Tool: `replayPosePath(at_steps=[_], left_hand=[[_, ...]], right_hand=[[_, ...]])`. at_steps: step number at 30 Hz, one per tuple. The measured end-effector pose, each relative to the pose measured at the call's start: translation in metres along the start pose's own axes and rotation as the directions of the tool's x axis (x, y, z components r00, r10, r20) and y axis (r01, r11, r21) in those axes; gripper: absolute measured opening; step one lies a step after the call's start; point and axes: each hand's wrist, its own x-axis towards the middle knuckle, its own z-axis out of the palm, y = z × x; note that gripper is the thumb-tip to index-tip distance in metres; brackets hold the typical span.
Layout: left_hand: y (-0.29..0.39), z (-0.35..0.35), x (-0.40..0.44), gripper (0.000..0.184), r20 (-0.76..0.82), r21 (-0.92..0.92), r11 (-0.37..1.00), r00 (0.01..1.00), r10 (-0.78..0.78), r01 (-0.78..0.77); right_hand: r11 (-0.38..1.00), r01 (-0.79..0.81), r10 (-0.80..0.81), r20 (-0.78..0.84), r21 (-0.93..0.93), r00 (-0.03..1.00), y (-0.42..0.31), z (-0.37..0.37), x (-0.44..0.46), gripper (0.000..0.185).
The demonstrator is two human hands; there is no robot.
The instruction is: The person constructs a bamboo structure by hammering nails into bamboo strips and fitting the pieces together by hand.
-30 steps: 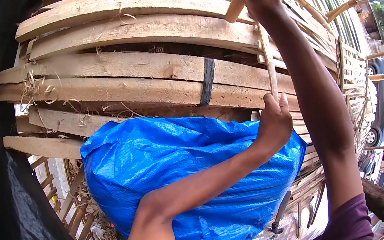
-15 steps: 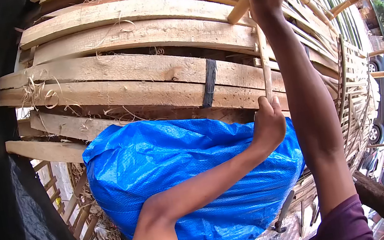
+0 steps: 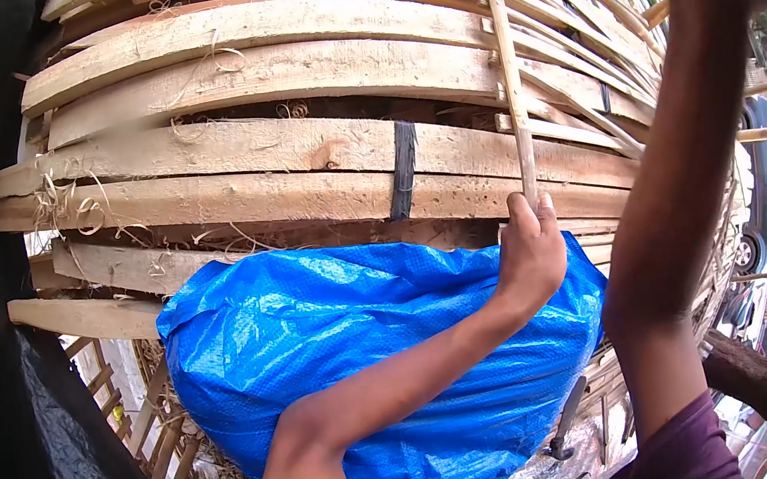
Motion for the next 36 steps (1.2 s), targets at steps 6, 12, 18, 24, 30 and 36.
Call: replayPosePath(at_steps=[6, 12, 18, 24, 30, 36], left_hand=[[-0.016, 0.0, 0.008, 0.03, -0.077, 0.009, 0.999, 0.996, 0.05, -0.049], [0.003, -0.008, 0.004, 0.033, -0.037, -0.037, 0.999, 0.999, -0.009, 0.007], [-0.003, -0.004, 0.003, 0.035, -0.022, -0.023, 0.997, 0.997, -0.074, 0.073], [0.012, -0.004, -0.007, 0.035, 0.0, -0.006, 0.999, 0.999, -0.039, 0.039], [0.009, -0.003, -0.005, 0.033, -0.025, -0.049, 0.993, 0.994, -0.107, 0.105], [0.001, -0.01, 0.003, 0.035, -0.017, -0.092, 0.989, 0.993, -0.12, 0.118]], right_hand=[[0.942, -0.327, 0.333, 0.086, -0.078, 0.939, 0.074, 0.018, -0.08, 0.034], [0.956, -0.293, 0.293, 0.037, -0.005, 0.956, 0.014, 0.033, -0.013, 0.032], [0.971, 0.215, -0.226, 0.112, 0.106, 0.968, -0.099, -0.001, 0.065, 0.028], [0.941, -0.311, 0.33, -0.15, 0.136, 0.932, 0.032, -0.008, -0.034, 0.033], [0.938, -0.326, 0.336, 0.083, -0.118, 0.938, 0.05, 0.011, -0.098, 0.04], [0.867, -0.486, 0.495, -0.084, 0.111, 0.865, 0.046, -0.005, -0.093, 0.035]])
